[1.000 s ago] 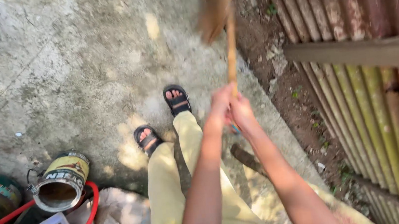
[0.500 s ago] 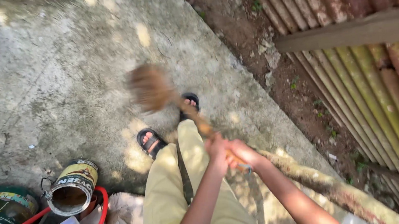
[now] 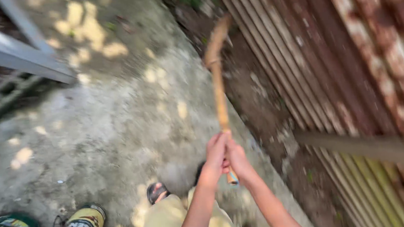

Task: Sweeping the ground in an outdoor storage or garage area using a traditional broom.

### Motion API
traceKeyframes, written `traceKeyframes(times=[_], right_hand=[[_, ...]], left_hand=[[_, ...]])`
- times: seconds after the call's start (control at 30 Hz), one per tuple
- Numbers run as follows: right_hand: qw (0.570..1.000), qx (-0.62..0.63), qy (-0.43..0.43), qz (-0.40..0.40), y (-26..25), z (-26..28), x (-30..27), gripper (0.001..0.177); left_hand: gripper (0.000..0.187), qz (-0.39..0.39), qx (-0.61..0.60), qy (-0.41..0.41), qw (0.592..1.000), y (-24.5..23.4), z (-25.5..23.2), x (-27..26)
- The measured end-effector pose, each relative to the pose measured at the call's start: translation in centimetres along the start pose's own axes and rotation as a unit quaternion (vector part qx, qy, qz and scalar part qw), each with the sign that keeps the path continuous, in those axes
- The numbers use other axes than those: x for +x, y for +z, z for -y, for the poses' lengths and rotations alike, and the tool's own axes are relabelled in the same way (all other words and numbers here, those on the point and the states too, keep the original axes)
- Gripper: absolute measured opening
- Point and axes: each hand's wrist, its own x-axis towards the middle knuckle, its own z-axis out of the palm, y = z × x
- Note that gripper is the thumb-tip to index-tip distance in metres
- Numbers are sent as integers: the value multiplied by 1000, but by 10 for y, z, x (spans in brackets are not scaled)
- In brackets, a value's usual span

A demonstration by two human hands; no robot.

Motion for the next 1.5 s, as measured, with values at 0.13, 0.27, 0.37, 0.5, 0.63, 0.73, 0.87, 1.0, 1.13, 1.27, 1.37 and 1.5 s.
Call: traceKeyframes(times=[0.13,0.27,0.37,0.5,0.63,0.73,0.87,1.0,1.13,1.27,1.37,1.5], right_hand=[[976,-4,111,190,121,62,42,25],[931,-21,205,302,237,48,152,17],[864,39,358,351,299,67,214,22],[971,-32,184,152,335,118,246,30],[999,-12,1,-40,350,184,252,25],[999,20,-19,-33,348,238,248,17],[989,-135,46,32,353,297,213,34],[968,-149,115,165,375,270,198,23],[903,-128,203,358,417,254,241,22],[932,-161,160,282,429,235,321,35],[977,-88,86,175,421,266,340,29],[987,-45,-4,152,396,326,307,21]], left_hand=[[41,-154,-36,214,964,-89,-73,30],[43,-208,-145,212,944,-151,-191,36],[41,-299,-143,81,940,-179,-268,75],[38,-190,-162,69,966,-191,-330,159],[47,-24,-10,-69,997,-135,-407,177],[55,-11,25,-66,997,-96,-459,163],[62,-53,-53,25,997,-68,-488,118],[61,-221,-145,65,962,-83,-486,67],[39,-403,-158,107,895,-129,-482,88],[24,-347,-189,108,912,-171,-465,178],[30,-250,-113,11,962,-120,-534,193],[46,-165,-79,65,981,-84,-539,194]])
